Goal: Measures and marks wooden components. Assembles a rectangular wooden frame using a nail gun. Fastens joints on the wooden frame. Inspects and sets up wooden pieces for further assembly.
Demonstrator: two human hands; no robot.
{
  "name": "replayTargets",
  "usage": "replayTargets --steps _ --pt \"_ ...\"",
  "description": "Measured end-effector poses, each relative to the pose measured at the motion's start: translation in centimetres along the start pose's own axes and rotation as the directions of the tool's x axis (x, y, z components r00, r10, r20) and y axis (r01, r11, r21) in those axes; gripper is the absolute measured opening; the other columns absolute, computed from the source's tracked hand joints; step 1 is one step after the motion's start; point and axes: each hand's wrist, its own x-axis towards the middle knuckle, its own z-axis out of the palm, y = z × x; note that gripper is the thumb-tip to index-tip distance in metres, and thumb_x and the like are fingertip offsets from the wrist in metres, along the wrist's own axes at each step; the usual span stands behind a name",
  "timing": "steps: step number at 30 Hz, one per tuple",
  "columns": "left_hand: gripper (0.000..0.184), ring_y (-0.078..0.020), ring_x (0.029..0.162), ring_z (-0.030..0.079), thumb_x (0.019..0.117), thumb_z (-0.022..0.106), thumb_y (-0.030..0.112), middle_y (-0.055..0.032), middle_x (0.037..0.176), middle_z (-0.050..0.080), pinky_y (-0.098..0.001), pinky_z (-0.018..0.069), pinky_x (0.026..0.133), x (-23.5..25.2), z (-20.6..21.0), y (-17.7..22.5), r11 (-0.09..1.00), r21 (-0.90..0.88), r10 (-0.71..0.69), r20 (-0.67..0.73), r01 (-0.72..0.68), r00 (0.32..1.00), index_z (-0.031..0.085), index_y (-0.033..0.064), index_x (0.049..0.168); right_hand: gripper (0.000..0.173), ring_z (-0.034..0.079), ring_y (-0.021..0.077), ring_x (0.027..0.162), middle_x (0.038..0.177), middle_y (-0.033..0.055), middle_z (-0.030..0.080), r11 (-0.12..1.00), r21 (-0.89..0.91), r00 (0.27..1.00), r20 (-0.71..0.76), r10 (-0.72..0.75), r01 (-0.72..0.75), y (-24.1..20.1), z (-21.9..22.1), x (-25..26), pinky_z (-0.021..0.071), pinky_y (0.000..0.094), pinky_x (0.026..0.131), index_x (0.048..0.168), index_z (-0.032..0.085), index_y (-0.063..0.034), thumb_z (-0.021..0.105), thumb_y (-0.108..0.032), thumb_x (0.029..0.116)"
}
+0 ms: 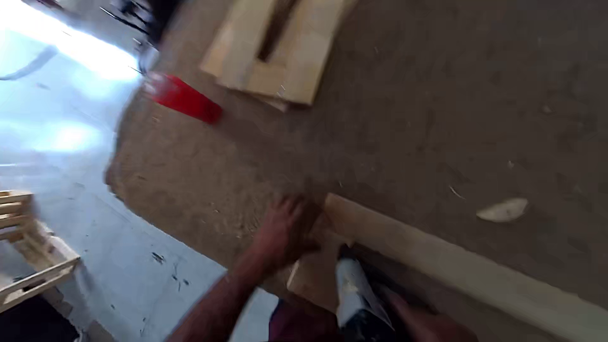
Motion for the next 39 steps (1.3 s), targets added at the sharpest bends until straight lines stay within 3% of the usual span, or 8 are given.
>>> replayTargets --steps 3,7,15,23,28,31,34,39 --pt "0.112 -0.0335 0.155 0.028 0.0603 0.088 0.067 -0.0021 0.162 0.043 -0.0651 0.0234 0.123 2.3 0.5 -2.8 0.932 0.139 0.345 -0.052 -0.335 0.937 0.048 0.02 0.154 0.061 0.073 0.0415 0.075 0.087 0.0182 0.075 1.0 -0.021 1.0 -0.014 -0.018 0.017 -0.6 -0.3 1.3 0.056 0.0646 0.062 0.137 0.062 -0.0079 0.076 -0.038 0.0853" --pt "0.128 -0.035 0.16 0.008 0.0583 0.079 0.08 -0.0002 0.172 0.024 -0.07 0.0086 0.123 4.7 1.2 -3.2 0.85 0.227 0.483 0.027 -0.476 0.875 0.033 0.0216 0.162 0.06 0.071 0.0356 0.065 0.078 0.0138 0.073 0.997 -0.048 0.998 -0.029 -0.061 0.06 -1.0 -0.2 2.8 0.0554 0.0573 0.053 0.133 0.065 -0.007 0.077 -0.038 0.0831" --pt "0.086 -0.0329 0.159 0.013 0.0761 0.076 0.054 0.0055 0.168 0.031 -0.0709 0.0084 0.123 5.2 1.6 -3.0 0.863 0.202 0.476 -0.016 -0.463 0.879 0.05 0.0264 0.153 0.064 0.07 0.0329 0.063 0.075 0.0112 0.071 0.996 -0.071 0.998 0.008 -0.061 0.061 -1.4 0.1 5.3 0.055 0.0532 0.051 0.135 0.063 -0.0078 0.076 -0.04 0.0812" --pt "0.084 -0.0334 0.16 0.01 0.0781 0.075 0.05 0.0069 0.168 0.032 -0.0723 0.0052 0.122 5.1 1.7 -3.1 0.861 0.183 0.485 -0.018 -0.474 0.874 0.048 0.0254 0.154 0.062 0.07 0.0314 0.061 0.074 0.01 0.071 0.997 -0.053 0.998 0.033 -0.056 0.058 -1.6 -0.4 6.0 0.054 0.0516 0.05 0.133 0.064 -0.0082 0.075 -0.043 0.0827" --pt "0.077 -0.0316 0.16 0.01 0.0821 0.07 0.044 0.0077 0.168 0.033 -0.071 0.0045 0.122 5.2 1.6 -3.1 0.857 0.185 0.492 -0.019 -0.481 0.87 0.05 0.024 0.153 0.05 0.071 0.0341 0.065 0.073 0.0125 0.069 0.988 -0.068 0.979 0.142 0.15 -0.141 -3.3 -1.4 6.1 0.054 0.0519 0.052 0.117 0.065 -0.0069 0.075 -0.036 0.0788" --pt "0.076 -0.0319 0.16 0.01 0.082 0.069 0.049 0.0075 0.168 0.032 -0.0713 0.0042 0.122 5.1 1.7 -3.0 0.856 0.208 0.487 -0.019 -0.473 0.873 0.051 0.0249 0.152 0.056 0.07 0.0339 0.064 0.072 0.012 0.068 0.982 -0.092 0.967 0.182 0.179 -0.165 -3.5 -1.8 6.1 0.0536 0.0506 0.052 0.127 0.062 -0.0071 0.075 -0.035 0.0791" --pt "0.088 -0.0312 0.16 0.008 0.076 0.074 0.058 0.0075 0.169 0.031 -0.071 0.0014 0.122 5.2 1.9 -3.2 0.859 0.2 0.486 -0.025 -0.471 0.874 0.049 0.0251 0.153 0.049 0.07 0.0343 0.063 0.07 0.0124 0.067 0.981 -0.098 0.965 0.188 0.185 -0.169 -3.2 -1.9 5.8 0.0527 0.0501 0.051 0.116 0.063 -0.0062 0.075 -0.037 0.0794" --pt "0.102 -0.0316 0.16 0.007 0.0685 0.074 0.075 0.0065 0.168 0.032 -0.0716 0.0 0.122 5.2 1.9 -3.3 0.864 0.192 0.476 -0.015 -0.465 0.879 0.049 0.0249 0.154 0.048 0.069 0.0353 0.062 0.068 0.0127 0.067 0.984 -0.062 0.971 0.163 0.175 -0.167 -2.0 -1.6 4.9 0.0525 0.0518 0.051 0.116 0.065 -0.0056 0.076 -0.035 0.0788"
